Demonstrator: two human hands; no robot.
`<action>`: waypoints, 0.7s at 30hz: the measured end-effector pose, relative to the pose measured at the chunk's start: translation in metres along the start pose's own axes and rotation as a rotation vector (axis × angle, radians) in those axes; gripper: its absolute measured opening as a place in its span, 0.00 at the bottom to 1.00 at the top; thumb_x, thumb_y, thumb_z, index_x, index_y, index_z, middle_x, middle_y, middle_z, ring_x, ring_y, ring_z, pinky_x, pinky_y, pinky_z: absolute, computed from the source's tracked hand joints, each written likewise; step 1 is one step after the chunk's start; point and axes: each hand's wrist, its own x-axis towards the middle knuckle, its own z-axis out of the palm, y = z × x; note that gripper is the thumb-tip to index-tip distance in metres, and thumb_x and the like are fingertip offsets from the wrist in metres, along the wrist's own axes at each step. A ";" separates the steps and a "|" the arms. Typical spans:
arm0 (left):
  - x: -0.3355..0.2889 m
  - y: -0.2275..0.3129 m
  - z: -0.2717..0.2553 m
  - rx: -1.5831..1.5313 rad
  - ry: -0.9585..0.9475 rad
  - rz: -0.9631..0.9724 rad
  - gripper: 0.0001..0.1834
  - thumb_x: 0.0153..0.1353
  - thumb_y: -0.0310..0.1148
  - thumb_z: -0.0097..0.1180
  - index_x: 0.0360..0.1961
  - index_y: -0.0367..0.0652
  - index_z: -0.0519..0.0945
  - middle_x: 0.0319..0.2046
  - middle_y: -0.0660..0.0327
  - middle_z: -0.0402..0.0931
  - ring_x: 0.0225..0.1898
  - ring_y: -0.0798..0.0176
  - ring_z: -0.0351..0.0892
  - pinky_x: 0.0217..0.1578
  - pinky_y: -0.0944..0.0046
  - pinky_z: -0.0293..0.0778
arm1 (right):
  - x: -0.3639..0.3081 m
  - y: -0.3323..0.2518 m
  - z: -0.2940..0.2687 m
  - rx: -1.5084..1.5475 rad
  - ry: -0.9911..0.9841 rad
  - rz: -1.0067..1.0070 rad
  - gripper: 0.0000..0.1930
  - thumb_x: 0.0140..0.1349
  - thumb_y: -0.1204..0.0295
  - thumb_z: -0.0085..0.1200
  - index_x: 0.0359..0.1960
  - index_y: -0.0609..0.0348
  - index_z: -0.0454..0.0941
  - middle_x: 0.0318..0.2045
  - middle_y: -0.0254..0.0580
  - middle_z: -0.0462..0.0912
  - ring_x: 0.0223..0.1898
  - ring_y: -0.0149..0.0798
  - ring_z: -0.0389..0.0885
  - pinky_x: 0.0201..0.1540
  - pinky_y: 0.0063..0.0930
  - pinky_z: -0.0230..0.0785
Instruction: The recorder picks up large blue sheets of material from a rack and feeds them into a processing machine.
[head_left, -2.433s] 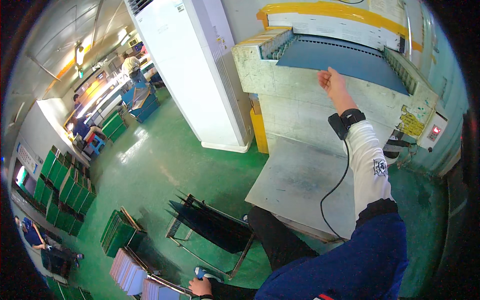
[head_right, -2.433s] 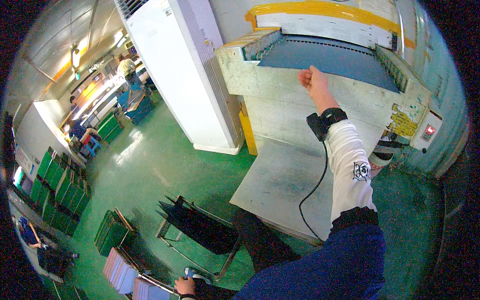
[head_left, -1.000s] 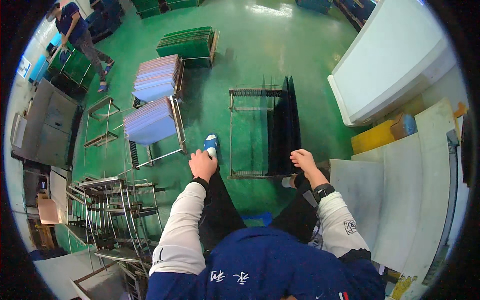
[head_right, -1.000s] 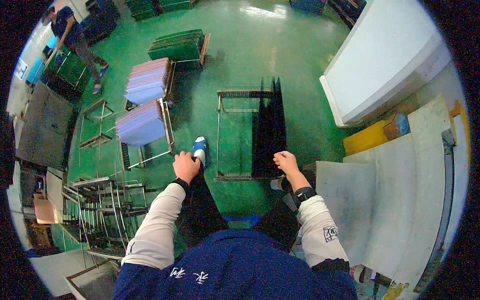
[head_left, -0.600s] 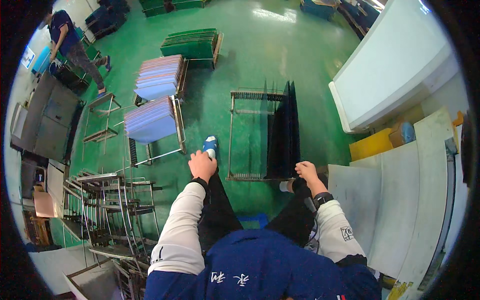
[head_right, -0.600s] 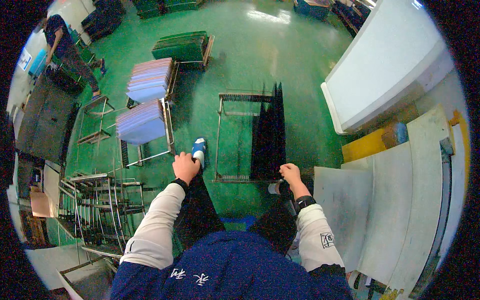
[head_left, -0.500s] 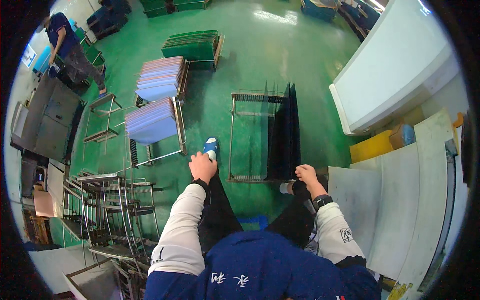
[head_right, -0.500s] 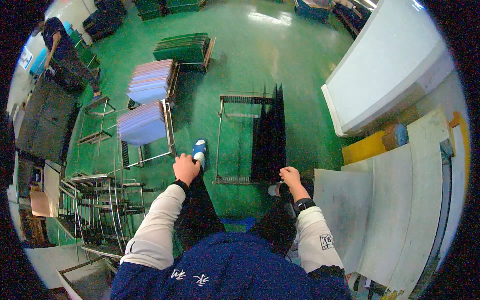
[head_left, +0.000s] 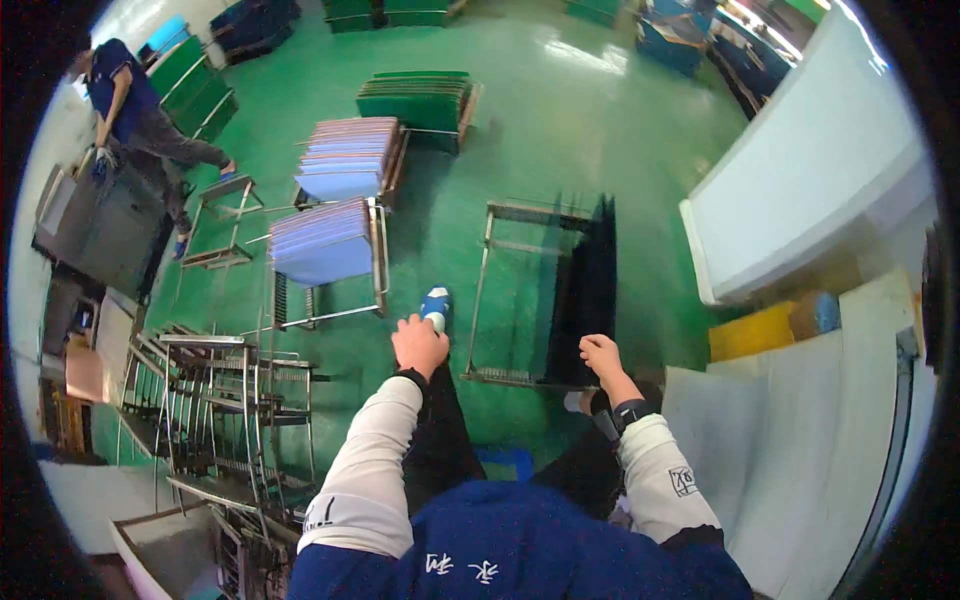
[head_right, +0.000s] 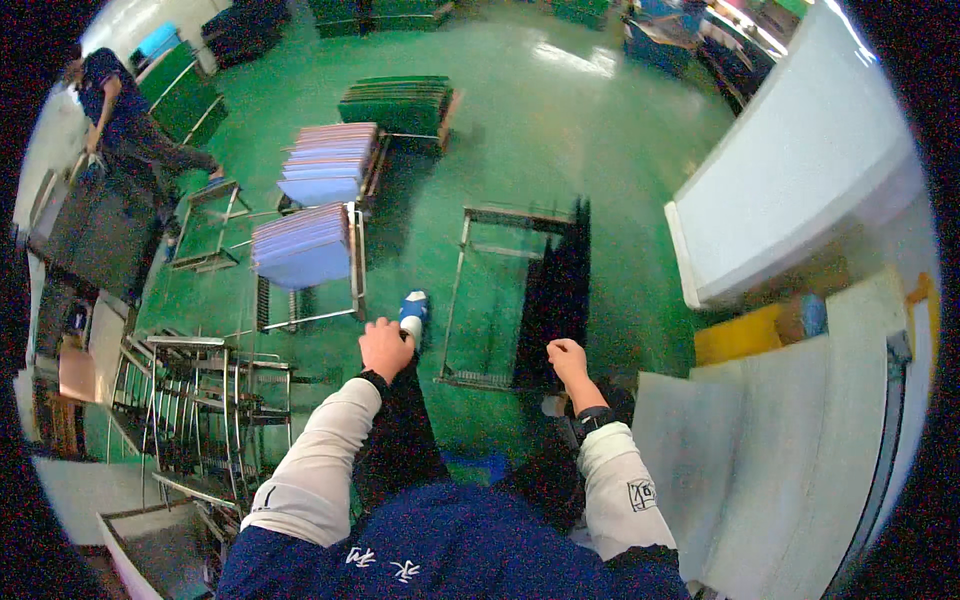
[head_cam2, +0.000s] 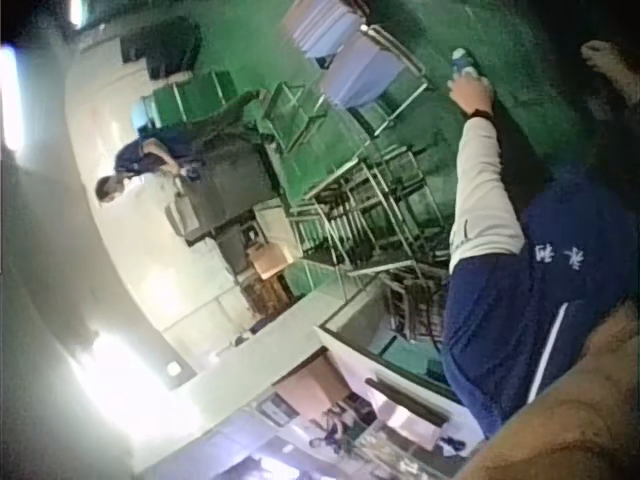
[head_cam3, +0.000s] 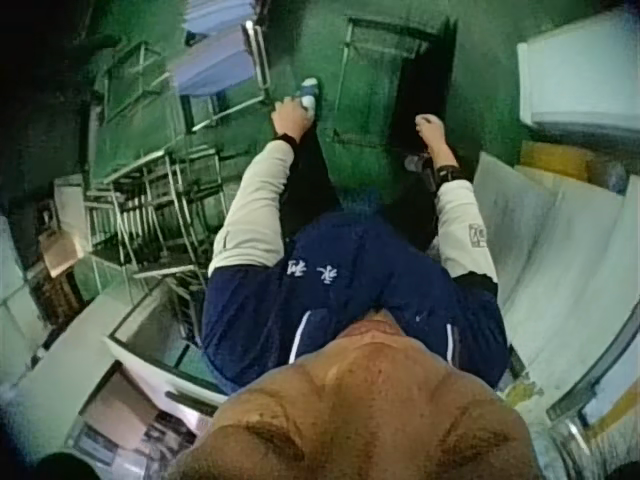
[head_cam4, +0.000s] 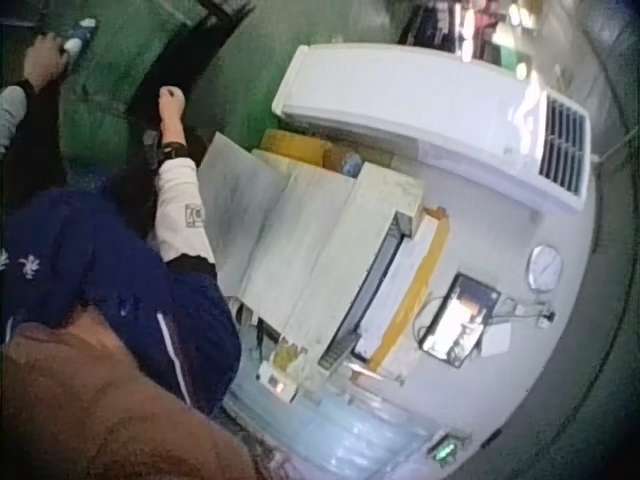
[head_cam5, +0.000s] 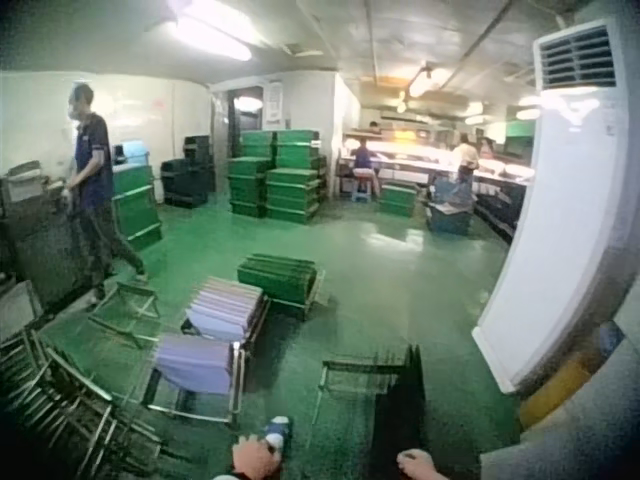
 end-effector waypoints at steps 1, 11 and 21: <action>0.002 -0.002 0.000 0.012 0.003 0.010 0.19 0.52 0.45 0.58 0.39 0.43 0.84 0.43 0.56 0.77 0.49 0.49 0.74 0.44 0.49 0.74 | 0.010 -0.001 0.006 -0.035 0.036 -0.066 0.15 0.60 0.68 0.60 0.46 0.63 0.80 0.33 0.36 0.83 0.31 0.29 0.79 0.33 0.24 0.71; -0.002 -0.009 -0.007 -0.061 0.061 -0.022 0.17 0.50 0.40 0.56 0.37 0.41 0.81 0.41 0.55 0.78 0.45 0.49 0.75 0.41 0.48 0.73 | 0.089 -0.042 0.066 -0.148 0.082 -0.310 0.33 0.54 0.68 0.63 0.61 0.69 0.67 0.58 0.56 0.70 0.58 0.50 0.73 0.61 0.39 0.65; 0.002 -0.021 -0.008 -0.125 0.048 -0.011 0.19 0.52 0.45 0.58 0.37 0.40 0.82 0.40 0.54 0.77 0.46 0.49 0.75 0.40 0.47 0.74 | 0.153 -0.055 0.090 -0.581 0.142 -0.317 0.42 0.48 0.69 0.67 0.66 0.63 0.61 0.66 0.58 0.61 0.67 0.59 0.60 0.68 0.47 0.55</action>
